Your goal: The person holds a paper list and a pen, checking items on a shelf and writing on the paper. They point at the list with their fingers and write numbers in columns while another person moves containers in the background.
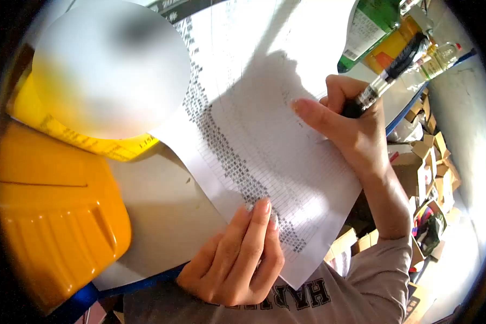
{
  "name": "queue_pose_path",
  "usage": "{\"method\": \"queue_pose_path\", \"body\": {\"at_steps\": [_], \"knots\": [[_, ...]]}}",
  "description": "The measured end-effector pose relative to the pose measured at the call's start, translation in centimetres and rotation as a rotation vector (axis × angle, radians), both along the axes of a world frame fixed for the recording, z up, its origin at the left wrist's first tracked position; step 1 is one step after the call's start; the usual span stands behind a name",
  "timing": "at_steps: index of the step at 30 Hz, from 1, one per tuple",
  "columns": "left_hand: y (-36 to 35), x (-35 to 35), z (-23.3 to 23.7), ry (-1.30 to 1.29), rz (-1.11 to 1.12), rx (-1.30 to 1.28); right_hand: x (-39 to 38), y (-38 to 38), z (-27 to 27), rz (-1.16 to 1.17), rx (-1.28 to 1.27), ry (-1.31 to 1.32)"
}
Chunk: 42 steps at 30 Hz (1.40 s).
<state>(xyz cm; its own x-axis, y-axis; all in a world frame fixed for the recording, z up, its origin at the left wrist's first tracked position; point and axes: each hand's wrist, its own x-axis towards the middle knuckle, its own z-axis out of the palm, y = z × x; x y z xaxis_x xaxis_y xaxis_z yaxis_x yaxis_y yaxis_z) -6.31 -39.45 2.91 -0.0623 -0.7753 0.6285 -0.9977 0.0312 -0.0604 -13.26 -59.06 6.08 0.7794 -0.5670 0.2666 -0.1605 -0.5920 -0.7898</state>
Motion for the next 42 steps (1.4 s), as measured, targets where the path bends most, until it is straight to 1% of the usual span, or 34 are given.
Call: {"method": "queue_pose_path", "body": {"at_steps": [1, 4, 7, 10, 13, 16, 19, 24, 27, 30, 34, 37, 40, 42], "knots": [[-0.1, 0.2, -0.2, -0.019, 0.012, -0.040, 0.1, 0.0, -0.2, -0.020, -0.014, -0.034], [0.6, 0.4, -0.7, -0.022, 0.037, -0.087, 0.3, 0.8, -0.1, 0.010, 0.044, -0.021], [0.9, 0.3, -0.5, 0.059, -0.022, -0.001, 0.6, 0.6, -0.1, -0.015, 0.028, -0.039], [0.7, 0.4, -0.9, 0.033, -0.032, -0.052, 0.7, 0.7, -0.1, -0.030, 0.007, -0.016], [1.0, 0.5, 0.7, 0.043, -0.069, 0.132, 0.8, 0.8, -0.3, -0.023, -0.017, -0.011], [0.7, 0.4, -0.7, 0.053, -0.056, -0.005, 0.6, 0.6, -0.1, -0.025, -0.054, 0.011], [0.8, 0.3, 0.0, 0.069, -0.052, 0.064, 0.7, 0.6, -0.2, -0.021, -0.087, 0.004], [0.7, 0.2, -0.1, 0.064, -0.041, 0.053, 0.7, 0.5, -0.5, -0.006, -0.087, -0.062], [0.8, 0.2, 0.1, 0.060, -0.042, 0.067, 0.9, 1.0, -0.3, -0.040, -0.032, -0.011], [1.0, 0.4, 0.0, 0.047, -0.058, 0.086, 0.9, 0.9, -0.2, -0.037, -0.090, 0.003], [1.1, 0.5, 0.2, 0.026, -0.065, 0.122, 0.5, 0.7, -0.3, -0.075, -0.018, -0.074], [1.1, 0.4, 0.1, 0.008, -0.047, 0.093, 0.5, 0.7, 0.0, -0.096, 0.079, -0.107], [1.3, 0.4, 0.6, 0.002, -0.122, 0.142, 0.4, 0.6, 0.2, -0.073, 0.096, -0.109], [1.4, 0.4, 0.0, 0.025, -0.127, 0.075, 0.4, 0.4, -0.3, -0.081, -0.055, -0.164]]}}
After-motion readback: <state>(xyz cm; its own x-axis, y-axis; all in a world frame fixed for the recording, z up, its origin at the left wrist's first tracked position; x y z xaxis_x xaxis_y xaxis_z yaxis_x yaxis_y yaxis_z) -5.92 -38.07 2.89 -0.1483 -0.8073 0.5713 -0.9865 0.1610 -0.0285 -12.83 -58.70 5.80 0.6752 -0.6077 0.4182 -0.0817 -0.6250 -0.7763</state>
